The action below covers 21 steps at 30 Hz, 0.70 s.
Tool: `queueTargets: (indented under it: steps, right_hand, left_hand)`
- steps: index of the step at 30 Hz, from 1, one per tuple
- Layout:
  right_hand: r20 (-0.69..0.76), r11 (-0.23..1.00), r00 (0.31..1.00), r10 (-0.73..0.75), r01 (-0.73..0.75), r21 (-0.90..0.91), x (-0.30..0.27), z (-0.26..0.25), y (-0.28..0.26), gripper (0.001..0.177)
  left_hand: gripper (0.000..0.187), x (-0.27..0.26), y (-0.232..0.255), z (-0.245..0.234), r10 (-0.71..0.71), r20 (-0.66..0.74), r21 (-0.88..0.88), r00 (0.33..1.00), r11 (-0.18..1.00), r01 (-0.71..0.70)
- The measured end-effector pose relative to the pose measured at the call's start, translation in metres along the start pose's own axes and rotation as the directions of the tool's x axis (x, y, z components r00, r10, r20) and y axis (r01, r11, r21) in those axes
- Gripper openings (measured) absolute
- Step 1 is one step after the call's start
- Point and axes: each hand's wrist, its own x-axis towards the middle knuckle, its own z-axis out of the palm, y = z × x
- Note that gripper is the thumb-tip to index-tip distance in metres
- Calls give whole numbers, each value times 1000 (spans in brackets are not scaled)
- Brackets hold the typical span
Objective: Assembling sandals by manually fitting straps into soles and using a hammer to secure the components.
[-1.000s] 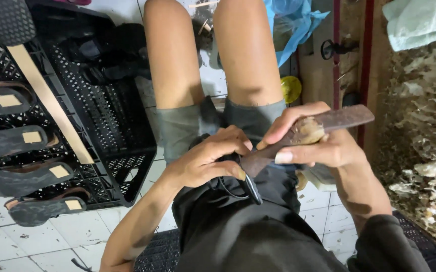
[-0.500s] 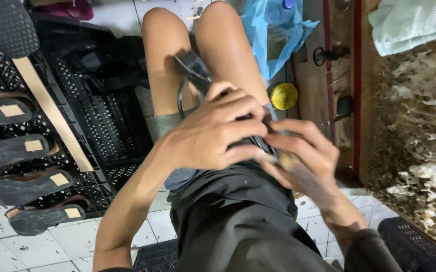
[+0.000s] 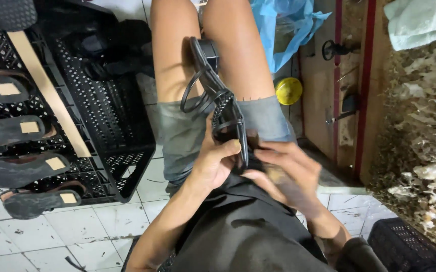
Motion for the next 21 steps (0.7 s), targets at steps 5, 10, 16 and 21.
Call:
queueTargets:
  steps: [5,10,16,21]
  right_hand:
    - [6,827,981,195,-167,537,-24,-20,28,18]
    - [33,784,979,199,-179,594,-13,-2,38,18]
    - [117,696,972,205,-229,680,2,7,49,17]
    - [223,697,961,163,-272,663,21,7,35,13]
  left_hand:
    - [59,1,1,3,-4,-6,16,1000,1000,4]
    - [60,7,0,-18,-55,18,38,998,998,54]
    - [57,12,-26,-62,-120,-6,10,993,993,120]
    - [65,9,-25,-81,-149,-4,62,989,987,149]
